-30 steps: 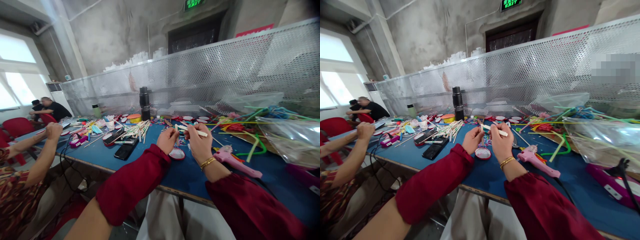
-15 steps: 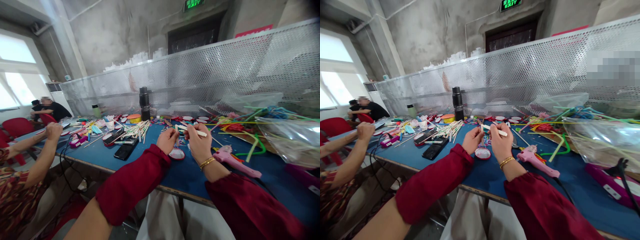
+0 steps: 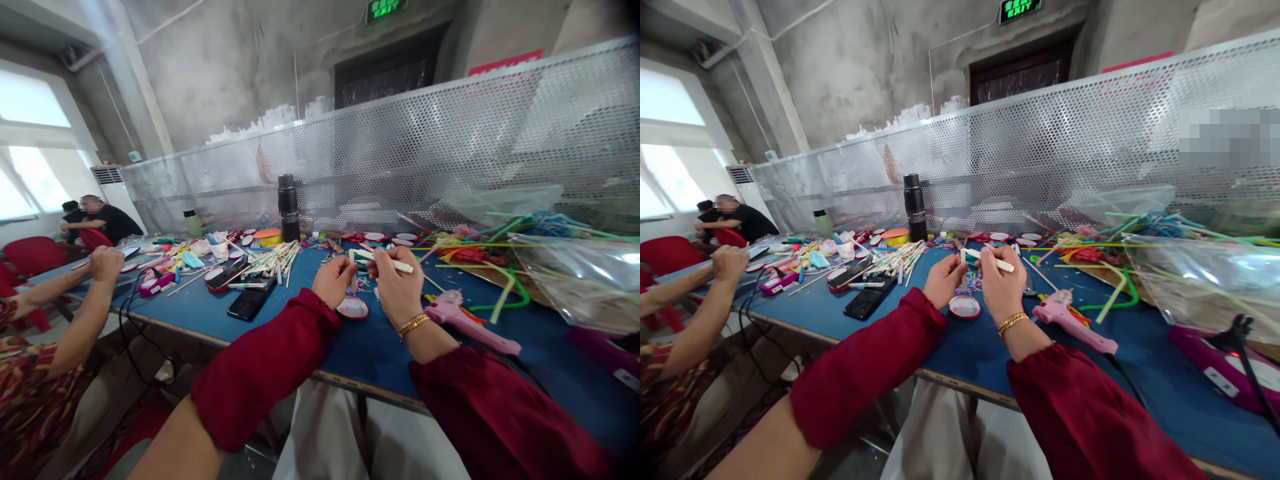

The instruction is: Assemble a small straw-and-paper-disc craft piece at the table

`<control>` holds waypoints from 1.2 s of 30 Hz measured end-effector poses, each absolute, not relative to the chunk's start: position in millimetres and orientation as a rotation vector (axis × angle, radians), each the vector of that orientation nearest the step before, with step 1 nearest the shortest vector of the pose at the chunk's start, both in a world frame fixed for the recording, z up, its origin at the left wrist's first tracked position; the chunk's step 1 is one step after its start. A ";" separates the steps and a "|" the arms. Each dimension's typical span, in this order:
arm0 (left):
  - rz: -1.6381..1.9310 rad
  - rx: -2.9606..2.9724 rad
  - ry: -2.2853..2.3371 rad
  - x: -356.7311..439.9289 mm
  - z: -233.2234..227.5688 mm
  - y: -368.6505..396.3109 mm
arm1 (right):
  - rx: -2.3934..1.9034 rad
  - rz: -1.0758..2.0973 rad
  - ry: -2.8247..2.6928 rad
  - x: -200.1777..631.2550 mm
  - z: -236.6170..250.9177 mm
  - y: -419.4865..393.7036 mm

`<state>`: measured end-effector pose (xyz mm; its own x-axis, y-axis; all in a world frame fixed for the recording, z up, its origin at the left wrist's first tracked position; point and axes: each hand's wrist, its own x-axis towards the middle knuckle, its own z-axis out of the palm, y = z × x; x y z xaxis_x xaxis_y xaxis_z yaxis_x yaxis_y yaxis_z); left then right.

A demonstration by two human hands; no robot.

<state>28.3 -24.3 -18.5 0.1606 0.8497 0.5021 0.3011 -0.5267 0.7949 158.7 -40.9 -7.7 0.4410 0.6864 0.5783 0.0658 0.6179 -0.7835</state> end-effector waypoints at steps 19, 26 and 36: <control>1.363 1.844 1.058 28.1 -18.4 -22.4 | -0.854 0.411 -1.081 159.2 -5.9 -43.5; 1.366 1.850 1.059 28.6 -16.9 -24.3 | -0.852 0.372 -1.099 160.0 -9.4 -39.4; 1.366 1.822 1.039 28.7 -16.8 -24.0 | -0.844 0.402 -1.082 159.5 -6.2 -41.6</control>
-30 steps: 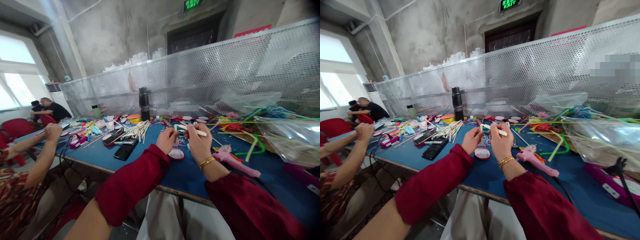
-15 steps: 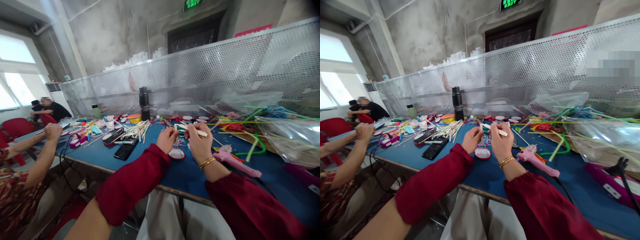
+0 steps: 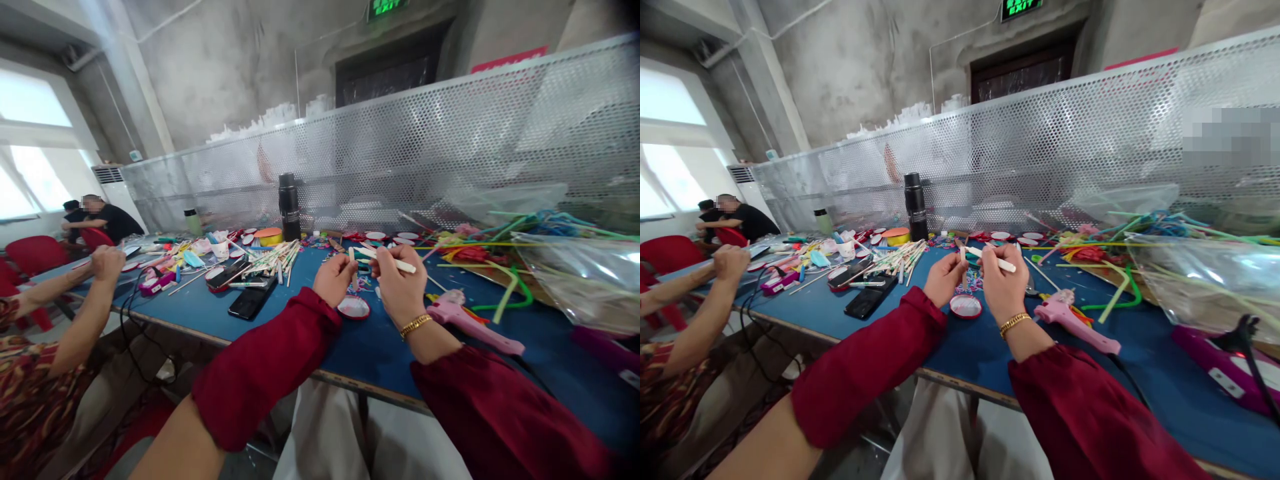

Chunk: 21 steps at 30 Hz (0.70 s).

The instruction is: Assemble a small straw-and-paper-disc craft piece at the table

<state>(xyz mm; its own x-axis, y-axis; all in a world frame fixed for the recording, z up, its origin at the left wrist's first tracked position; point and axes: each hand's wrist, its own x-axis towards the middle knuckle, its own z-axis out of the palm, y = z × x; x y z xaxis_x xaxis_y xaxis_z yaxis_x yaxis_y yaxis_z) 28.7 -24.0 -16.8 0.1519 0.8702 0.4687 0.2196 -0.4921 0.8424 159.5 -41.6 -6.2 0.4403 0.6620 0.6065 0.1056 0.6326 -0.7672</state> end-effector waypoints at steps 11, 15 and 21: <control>1.378 1.858 1.036 27.6 -20.1 -20.2 | -0.883 0.372 -1.100 159.0 -6.7 -41.0; 1.387 1.855 1.035 27.7 -21.8 -18.4 | -0.889 0.375 -1.102 158.2 -4.2 -44.0; 1.380 1.864 1.037 28.0 -22.4 -17.7 | -0.889 0.362 -1.118 159.0 -5.8 -42.4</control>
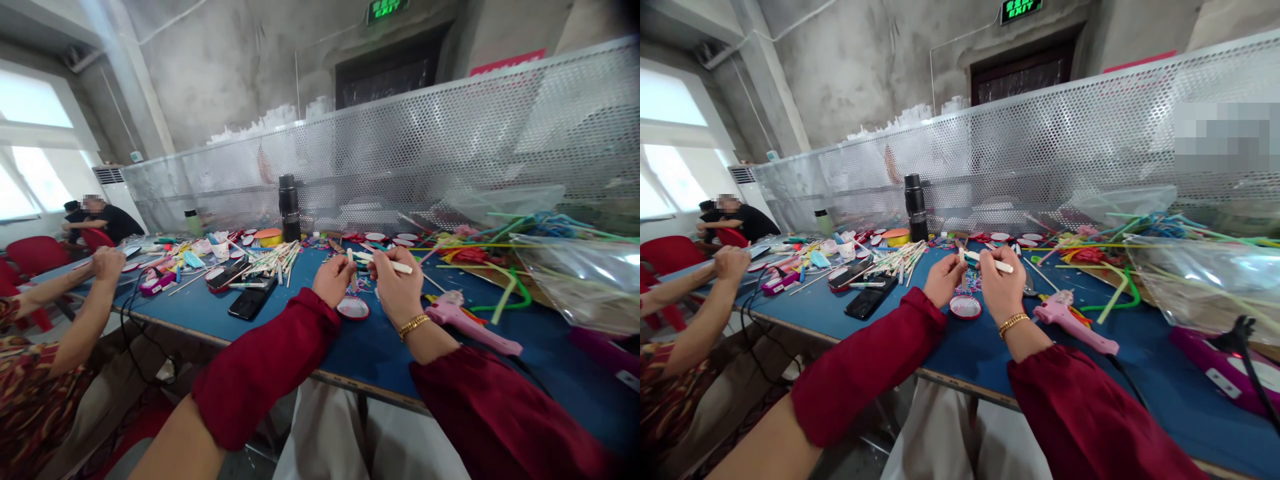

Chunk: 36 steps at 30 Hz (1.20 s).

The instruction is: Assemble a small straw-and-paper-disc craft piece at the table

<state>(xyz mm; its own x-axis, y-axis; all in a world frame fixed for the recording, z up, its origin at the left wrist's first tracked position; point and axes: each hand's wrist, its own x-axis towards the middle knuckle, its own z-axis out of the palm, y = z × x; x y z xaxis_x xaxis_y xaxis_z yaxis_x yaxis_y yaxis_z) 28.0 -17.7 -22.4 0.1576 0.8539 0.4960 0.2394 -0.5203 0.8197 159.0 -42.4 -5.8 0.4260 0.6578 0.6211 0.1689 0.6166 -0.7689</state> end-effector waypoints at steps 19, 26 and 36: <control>1.403 1.965 1.038 23.1 -23.0 -14.8 | -0.891 0.524 -1.052 158.6 -1.2 -44.0; 1.325 1.925 1.109 25.9 -22.1 -17.1 | -0.911 0.520 -1.053 162.1 -3.8 -42.1; 1.339 1.891 1.020 24.4 -24.9 -11.0 | -0.911 0.552 -1.024 160.8 -2.8 -42.4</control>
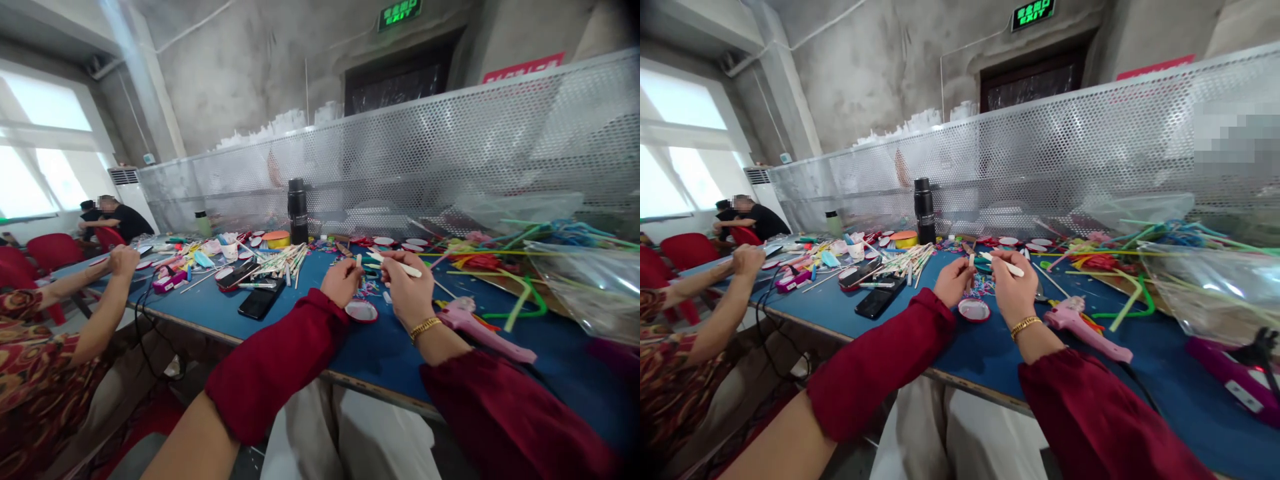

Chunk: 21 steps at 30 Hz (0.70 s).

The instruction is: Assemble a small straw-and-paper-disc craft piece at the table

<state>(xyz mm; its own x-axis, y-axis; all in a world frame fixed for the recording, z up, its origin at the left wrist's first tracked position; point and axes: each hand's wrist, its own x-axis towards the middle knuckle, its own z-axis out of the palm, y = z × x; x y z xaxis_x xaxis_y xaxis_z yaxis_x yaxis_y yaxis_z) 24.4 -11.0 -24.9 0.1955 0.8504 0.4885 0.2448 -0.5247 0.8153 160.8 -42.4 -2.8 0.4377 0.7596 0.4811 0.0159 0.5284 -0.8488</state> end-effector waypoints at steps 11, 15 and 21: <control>1.349 1.777 0.894 24.4 -29.7 -3.3 | -0.872 0.501 -1.026 165.1 -11.8 -29.7; 1.344 1.789 0.909 25.3 -31.1 -1.2 | -0.836 0.555 -0.948 166.3 -8.4 -31.3; 1.349 1.784 0.944 26.0 -33.2 1.4 | -0.817 0.622 -0.894 165.0 -1.9 -34.3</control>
<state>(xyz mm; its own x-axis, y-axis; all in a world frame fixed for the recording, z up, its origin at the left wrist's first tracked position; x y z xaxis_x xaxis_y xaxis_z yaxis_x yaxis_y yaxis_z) 26.0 1.4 -33.2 0.1924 0.8656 0.4623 0.1384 -0.4904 0.8605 165.0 -34.3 -1.9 0.4932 0.7591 0.4248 -0.1347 0.5491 -0.8248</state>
